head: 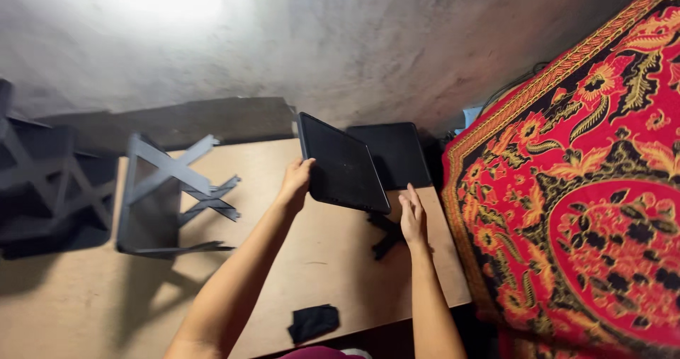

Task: The person assembles a black plastic shoe rack on a wooden table. They repeatedly attach and detach X-shaped support pieces and flat trays, stacking trays on the side and reconfiguring the frame multiple times.

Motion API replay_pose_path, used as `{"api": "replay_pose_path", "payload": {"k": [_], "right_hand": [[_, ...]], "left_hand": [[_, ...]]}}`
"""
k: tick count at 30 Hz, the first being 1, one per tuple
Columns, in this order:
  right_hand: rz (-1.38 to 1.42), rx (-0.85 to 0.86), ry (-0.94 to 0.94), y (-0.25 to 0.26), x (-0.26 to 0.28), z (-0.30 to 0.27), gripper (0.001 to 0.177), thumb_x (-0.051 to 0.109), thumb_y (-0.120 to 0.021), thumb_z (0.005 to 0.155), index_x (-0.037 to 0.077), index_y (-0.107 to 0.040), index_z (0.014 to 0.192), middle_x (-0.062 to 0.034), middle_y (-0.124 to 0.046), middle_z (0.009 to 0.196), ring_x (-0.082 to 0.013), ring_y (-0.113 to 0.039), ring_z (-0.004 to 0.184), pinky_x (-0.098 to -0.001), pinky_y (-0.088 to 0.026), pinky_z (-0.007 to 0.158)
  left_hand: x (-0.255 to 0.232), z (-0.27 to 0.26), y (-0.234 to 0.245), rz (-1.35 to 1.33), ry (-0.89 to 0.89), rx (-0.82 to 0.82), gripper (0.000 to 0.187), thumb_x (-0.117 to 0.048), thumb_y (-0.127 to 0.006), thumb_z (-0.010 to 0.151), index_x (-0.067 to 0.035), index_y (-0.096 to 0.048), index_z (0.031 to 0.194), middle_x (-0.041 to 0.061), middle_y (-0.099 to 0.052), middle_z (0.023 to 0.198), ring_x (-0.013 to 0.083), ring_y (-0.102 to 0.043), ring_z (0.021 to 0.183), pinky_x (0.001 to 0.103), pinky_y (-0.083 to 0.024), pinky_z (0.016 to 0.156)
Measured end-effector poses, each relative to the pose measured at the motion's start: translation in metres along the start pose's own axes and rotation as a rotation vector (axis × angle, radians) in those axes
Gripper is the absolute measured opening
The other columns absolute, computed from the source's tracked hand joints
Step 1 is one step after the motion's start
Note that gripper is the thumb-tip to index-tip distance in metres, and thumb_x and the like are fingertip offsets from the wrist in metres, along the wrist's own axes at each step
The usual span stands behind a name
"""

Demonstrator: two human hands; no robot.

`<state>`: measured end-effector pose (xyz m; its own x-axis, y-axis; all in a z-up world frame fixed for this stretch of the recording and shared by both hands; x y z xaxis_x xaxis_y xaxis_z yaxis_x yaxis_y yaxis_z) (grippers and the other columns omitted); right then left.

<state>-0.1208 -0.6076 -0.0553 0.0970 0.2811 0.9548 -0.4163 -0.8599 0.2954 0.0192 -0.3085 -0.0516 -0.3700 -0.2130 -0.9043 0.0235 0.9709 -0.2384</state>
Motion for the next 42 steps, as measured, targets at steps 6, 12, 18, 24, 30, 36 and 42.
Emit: {"api": "replay_pose_path", "payload": {"k": [6,12,18,24,30,36,42], "right_hand": [[0.257,0.091,-0.628,0.043,-0.157,0.057,0.052,0.025,-0.065,0.094,-0.001,-0.061,0.139,-0.0214,-0.061,0.139,-0.0306,-0.064,0.123,-0.0475,-0.05,0.103],[0.005,-0.013,-0.499,0.09,-0.211,0.106,0.047,0.025,-0.066,0.095,0.001,-0.067,0.135,-0.0233,-0.067,0.129,-0.0368,-0.062,0.118,-0.0439,-0.049,0.093],[-0.521,0.067,-0.149,0.092,-0.226,0.167,0.043,0.03,-0.062,0.098,0.001,-0.069,0.13,-0.0247,-0.07,0.124,-0.0385,-0.067,0.114,-0.0429,-0.052,0.101],[-0.639,0.041,-0.349,0.077,-0.227,0.191,0.043,0.032,-0.063,0.099,0.009,-0.066,0.135,-0.0211,-0.062,0.133,-0.0352,-0.062,0.117,-0.046,-0.049,0.101],[-0.568,0.012,-0.415,0.074,-0.205,0.189,0.045,0.028,-0.061,0.099,0.011,-0.06,0.141,-0.0144,-0.066,0.137,-0.0295,-0.066,0.118,-0.0436,-0.051,0.104],[-0.595,-0.014,-0.056,0.054,-0.126,0.157,0.047,0.025,-0.068,0.094,0.002,-0.062,0.135,-0.0198,-0.062,0.139,-0.0359,-0.059,0.128,-0.0444,-0.045,0.11],[-0.35,0.119,0.064,-0.013,-0.017,0.089,0.046,0.022,-0.066,0.094,0.001,-0.061,0.134,-0.0194,-0.057,0.145,-0.0365,-0.056,0.133,-0.0403,-0.048,0.107]], "left_hand": [[0.046,-0.011,-0.049,-0.257,0.224,0.014,0.055,-0.018,-0.053,0.095,-0.023,-0.034,0.146,0.01,-0.065,0.118,0.0175,-0.065,0.097,0.033,-0.056,0.077],[0.106,0.032,-0.092,-0.084,0.175,-0.129,0.053,-0.015,-0.055,0.1,-0.012,-0.041,0.151,0.02,-0.062,0.121,0.0213,-0.062,0.099,0.034,-0.054,0.08],[0.132,0.103,-0.111,0.741,-0.338,-0.271,0.054,0.002,-0.062,0.089,0.005,-0.058,0.143,0.03,-0.061,0.12,0.0354,-0.063,0.105,0.04,-0.052,0.094],[0.149,0.132,-0.116,0.623,-0.128,-0.394,0.061,-0.009,-0.065,0.085,0.003,-0.052,0.144,0.025,-0.072,0.118,0.0327,-0.073,0.099,0.039,-0.056,0.09],[0.147,0.122,-0.128,0.647,0.024,-0.267,0.079,-0.015,-0.064,0.081,-0.003,-0.038,0.154,0.024,-0.063,0.134,0.0371,-0.074,0.1,0.039,-0.054,0.093],[0.105,0.083,-0.13,0.887,-0.264,-0.255,0.067,-0.02,-0.066,0.089,0.001,-0.044,0.15,0.031,-0.047,0.15,0.0434,-0.044,0.141,0.045,-0.037,0.116],[0.015,-0.004,-0.105,1.119,-0.485,-0.207,0.061,-0.023,-0.067,0.09,0.0,-0.05,0.144,0.032,-0.039,0.154,0.0489,-0.037,0.143,0.051,-0.034,0.115]]}}
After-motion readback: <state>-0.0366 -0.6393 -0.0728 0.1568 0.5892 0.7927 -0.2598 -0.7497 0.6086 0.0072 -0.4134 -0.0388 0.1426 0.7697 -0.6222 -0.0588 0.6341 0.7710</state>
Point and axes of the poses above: each hand's wrist, its own z-axis towards the middle knuckle, its own y-axis out of the back of the hand, x = y × z, the point moved 6 cm from there along z, towards the middle knuckle
